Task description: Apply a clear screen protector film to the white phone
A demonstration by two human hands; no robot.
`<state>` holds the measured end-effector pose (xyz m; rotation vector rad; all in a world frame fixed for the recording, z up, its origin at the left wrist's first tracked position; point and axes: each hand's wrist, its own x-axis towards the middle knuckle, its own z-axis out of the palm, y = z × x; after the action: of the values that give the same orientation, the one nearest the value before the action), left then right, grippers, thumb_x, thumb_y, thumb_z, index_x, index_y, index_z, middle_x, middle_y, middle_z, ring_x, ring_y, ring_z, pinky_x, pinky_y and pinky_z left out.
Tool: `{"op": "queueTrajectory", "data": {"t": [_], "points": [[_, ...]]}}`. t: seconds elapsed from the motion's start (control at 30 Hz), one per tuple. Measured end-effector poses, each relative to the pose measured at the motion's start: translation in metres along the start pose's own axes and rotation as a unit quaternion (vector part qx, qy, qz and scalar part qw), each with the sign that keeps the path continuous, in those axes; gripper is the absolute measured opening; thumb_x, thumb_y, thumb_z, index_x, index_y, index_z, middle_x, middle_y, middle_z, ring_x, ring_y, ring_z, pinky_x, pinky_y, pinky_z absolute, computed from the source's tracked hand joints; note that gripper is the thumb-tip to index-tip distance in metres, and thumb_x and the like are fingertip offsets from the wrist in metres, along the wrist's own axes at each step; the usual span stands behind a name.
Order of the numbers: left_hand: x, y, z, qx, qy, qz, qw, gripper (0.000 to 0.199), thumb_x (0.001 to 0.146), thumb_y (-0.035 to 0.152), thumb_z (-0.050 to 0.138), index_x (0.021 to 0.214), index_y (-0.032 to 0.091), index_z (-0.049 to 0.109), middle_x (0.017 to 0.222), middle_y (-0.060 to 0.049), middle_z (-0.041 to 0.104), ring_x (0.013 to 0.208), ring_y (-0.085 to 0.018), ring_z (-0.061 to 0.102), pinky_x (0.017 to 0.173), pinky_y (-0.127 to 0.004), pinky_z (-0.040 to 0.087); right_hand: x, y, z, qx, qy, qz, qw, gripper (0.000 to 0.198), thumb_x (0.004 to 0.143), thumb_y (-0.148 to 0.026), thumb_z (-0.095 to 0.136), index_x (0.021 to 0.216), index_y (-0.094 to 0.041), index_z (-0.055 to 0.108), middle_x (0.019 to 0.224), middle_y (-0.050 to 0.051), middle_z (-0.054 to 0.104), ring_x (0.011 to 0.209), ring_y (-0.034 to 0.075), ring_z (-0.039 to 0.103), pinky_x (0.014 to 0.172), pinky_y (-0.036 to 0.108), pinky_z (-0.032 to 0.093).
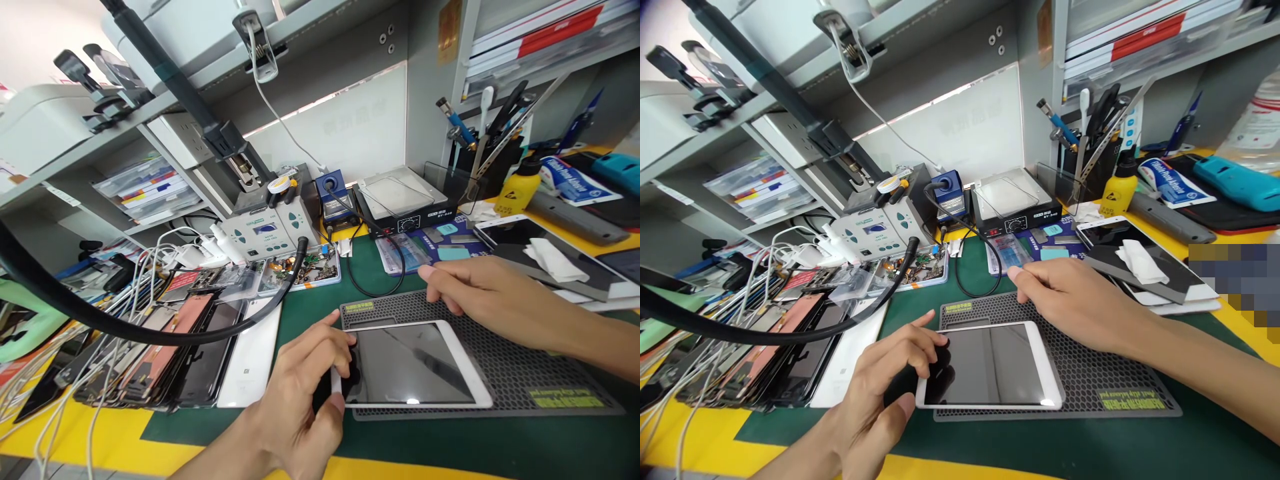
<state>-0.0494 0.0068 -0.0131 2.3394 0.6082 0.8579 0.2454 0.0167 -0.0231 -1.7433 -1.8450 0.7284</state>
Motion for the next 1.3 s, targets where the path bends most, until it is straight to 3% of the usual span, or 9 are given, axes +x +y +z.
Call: {"op": "queueTrajectory", "data": {"t": [0.3,0.5,0.83,1.3], "points": [[-0.001,-0.004,0.001,-0.01,-0.031,0.025,0.999,0.033,0.058,0.019,0.045,0.091,0.02,0.052,0.094,-0.003,0.054,0.105,-0.022,0.062,0.116,-0.053,0.035,-0.003,-0.01,-0.002,0.001,0.001,0.015,1.0,0.058,0.096,-0.066,0.036,0.07,-0.024,0.067,0.057,-0.001,0.059,0.05,0.017,0.051,0.051,0.033,0.03],[-0.002,-0.001,-0.002,-0.009,-0.041,0.001,0.999,0.036,0.056,0.017,0.044,0.091,0.02,0.05,0.099,-0.004,0.054,0.11,-0.023,0.061,0.118,-0.056,0.032,-0.004,-0.016,-0.003,0.003,-0.002,0.021,1.0,0.06,0.096,-0.067,0.034,0.07,-0.023,0.066,0.056,0.0,0.058,0.049,0.017,0.05,0.051,0.033,0.028],[-0.002,-0.002,0.0,-0.007,-0.049,-0.001,0.999,0.035,0.056,0.017,0.045,0.091,0.02,0.049,0.1,-0.004,0.053,0.113,-0.024,0.061,0.119,-0.056,0.03,-0.001,-0.004,0.0,0.005,-0.003,0.005,1.0,0.059,0.096,-0.067,0.036,0.071,-0.023,0.067,0.057,0.0,0.06,0.05,0.017,0.052,0.05,0.033,0.03],[-0.009,-0.011,0.001,0.021,-0.028,0.116,0.993,0.021,0.066,0.017,0.047,0.087,0.019,0.049,0.082,-0.002,0.055,0.103,-0.023,0.068,0.109,-0.05,0.047,0.0,0.001,0.001,-0.005,-0.002,-0.001,1.0,0.06,0.097,-0.067,0.034,0.073,-0.024,0.068,0.057,0.001,0.061,0.052,0.018,0.055,0.05,0.032,0.031]]}}
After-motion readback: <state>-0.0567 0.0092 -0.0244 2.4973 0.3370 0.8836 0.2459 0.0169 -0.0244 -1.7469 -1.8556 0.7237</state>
